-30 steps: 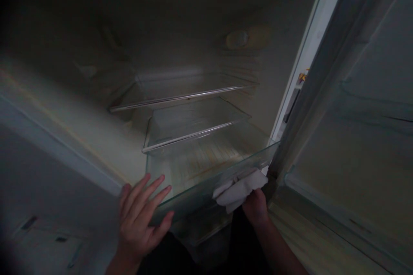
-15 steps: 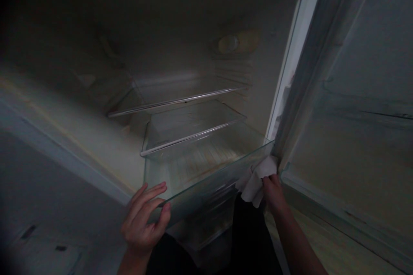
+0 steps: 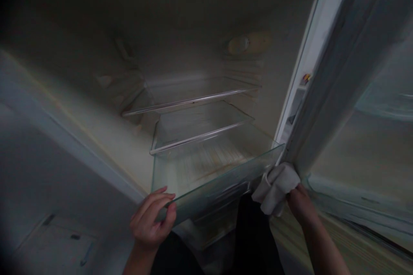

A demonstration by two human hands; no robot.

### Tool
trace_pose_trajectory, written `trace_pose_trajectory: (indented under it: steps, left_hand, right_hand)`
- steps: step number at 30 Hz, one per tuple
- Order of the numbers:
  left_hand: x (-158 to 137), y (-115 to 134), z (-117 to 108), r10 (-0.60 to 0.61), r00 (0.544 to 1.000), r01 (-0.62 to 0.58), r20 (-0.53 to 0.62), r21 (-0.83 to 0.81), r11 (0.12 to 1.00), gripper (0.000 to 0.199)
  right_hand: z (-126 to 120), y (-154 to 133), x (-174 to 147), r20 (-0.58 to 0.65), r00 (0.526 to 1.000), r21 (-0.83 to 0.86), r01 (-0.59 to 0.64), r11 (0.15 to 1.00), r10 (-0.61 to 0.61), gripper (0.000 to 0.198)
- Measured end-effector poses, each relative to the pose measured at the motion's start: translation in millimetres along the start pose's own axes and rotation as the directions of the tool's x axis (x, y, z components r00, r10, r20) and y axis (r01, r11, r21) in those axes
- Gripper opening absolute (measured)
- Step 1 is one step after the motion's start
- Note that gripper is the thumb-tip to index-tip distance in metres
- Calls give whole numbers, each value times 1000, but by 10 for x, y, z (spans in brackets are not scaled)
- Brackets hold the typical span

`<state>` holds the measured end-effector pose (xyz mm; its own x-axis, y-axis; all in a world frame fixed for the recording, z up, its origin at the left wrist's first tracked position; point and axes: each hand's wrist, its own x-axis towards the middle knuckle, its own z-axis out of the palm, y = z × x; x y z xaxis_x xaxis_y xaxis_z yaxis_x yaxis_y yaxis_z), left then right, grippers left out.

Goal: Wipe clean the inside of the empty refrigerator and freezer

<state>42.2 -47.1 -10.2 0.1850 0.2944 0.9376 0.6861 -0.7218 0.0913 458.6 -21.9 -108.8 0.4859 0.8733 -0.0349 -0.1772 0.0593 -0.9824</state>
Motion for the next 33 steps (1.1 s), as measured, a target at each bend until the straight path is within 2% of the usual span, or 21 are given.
trace_pose_trajectory:
  steps: [2,4,8,12,16,23,28,33]
  left_hand:
    - [-2,-3,13,-5,1000,5,-22,-3,1000,14]
    - [-5,-4,18,-1,1000,1,-25,3,1000,13]
    - [-3,4,11,0,1000,0,-21,24,1000,11]
    - [1,3,8,4,1000,-3,-22,16,1000,12]
    - [-6,3,16,-3,1000,3,-14,16,1000,15]
    - [-23,59,-24,-31,999,31,-34,-2,1000,13]
    - [-98,106,-160,-66,998,66,-2,-15,998,14]
    - [-117,340,-231,-88,996,89,15,-68,994,15]
  right_hand:
    - [66,13,-60,4,995,127,-97,987,97,51]
    - [183,45,-161,59,973,220,-230,948,222,49]
    - [507,109,-402,231,893,267,-439,858,385,44]
    - [826,70,-571,357,821,325,-557,764,446,44]
    - [1045,-32,-655,470,779,344,-594,727,415,39]
    - [1159,-101,-853,460,794,325,-567,757,397,42]
    - [1043,-57,-1042,457,798,285,-549,786,392,31]
    - [875,23,-1105,342,849,305,-507,806,404,36]
